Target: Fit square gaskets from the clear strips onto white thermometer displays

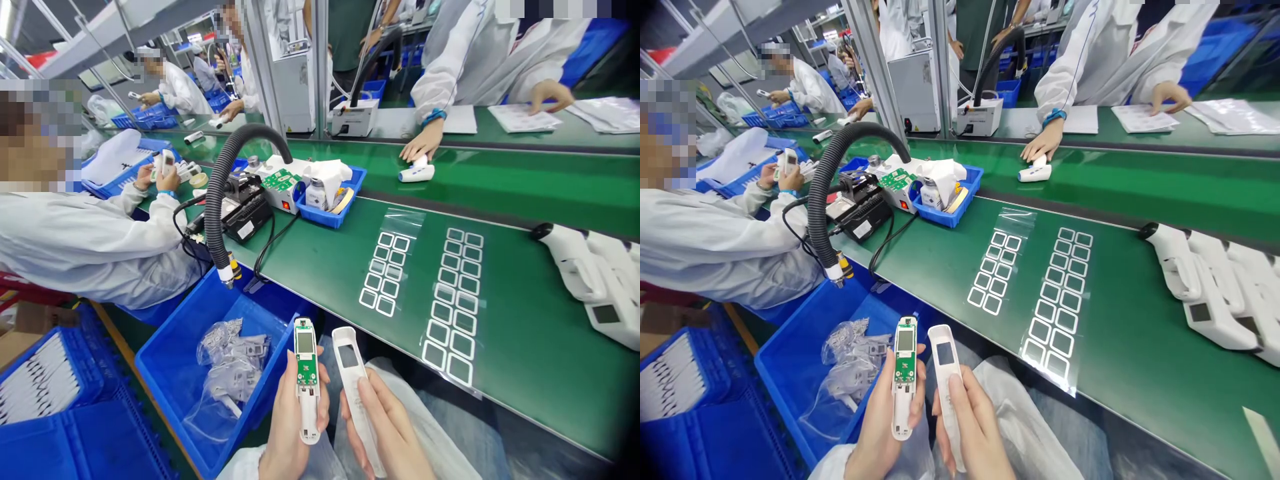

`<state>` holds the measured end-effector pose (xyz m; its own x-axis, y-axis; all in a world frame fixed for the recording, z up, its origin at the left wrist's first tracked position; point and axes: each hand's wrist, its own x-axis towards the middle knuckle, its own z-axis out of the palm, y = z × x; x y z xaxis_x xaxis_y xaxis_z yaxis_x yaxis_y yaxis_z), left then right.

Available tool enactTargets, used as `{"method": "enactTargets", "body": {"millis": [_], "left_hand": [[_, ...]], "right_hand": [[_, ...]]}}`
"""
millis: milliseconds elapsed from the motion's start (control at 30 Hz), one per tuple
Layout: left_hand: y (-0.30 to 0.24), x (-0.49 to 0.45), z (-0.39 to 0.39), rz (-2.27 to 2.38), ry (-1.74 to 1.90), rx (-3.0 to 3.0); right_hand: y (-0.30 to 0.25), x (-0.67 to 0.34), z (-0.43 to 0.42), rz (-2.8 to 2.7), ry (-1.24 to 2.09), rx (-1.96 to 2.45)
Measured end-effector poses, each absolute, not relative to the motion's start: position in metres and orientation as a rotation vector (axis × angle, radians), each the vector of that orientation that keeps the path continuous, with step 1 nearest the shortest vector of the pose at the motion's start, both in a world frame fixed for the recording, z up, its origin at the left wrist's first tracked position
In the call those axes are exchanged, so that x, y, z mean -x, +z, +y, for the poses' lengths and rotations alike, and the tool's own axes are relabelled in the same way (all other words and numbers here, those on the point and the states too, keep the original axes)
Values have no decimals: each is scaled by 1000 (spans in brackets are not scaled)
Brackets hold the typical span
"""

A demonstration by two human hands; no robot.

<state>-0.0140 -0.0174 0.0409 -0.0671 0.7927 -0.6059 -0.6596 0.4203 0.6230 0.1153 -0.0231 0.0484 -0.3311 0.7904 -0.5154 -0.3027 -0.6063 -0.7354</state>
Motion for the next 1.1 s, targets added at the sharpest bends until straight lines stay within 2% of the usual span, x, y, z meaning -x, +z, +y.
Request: {"method": "enactTargets", "body": {"millis": [467, 1100], "left_hand": [[48, 8, -17, 970, 1125, -30], [41, 2, -17, 826, 1129, -51]], "right_hand": [[46, -141, -18, -174, 1904, 1122], [48, -153, -22, -249, 2066, 1058]]}}
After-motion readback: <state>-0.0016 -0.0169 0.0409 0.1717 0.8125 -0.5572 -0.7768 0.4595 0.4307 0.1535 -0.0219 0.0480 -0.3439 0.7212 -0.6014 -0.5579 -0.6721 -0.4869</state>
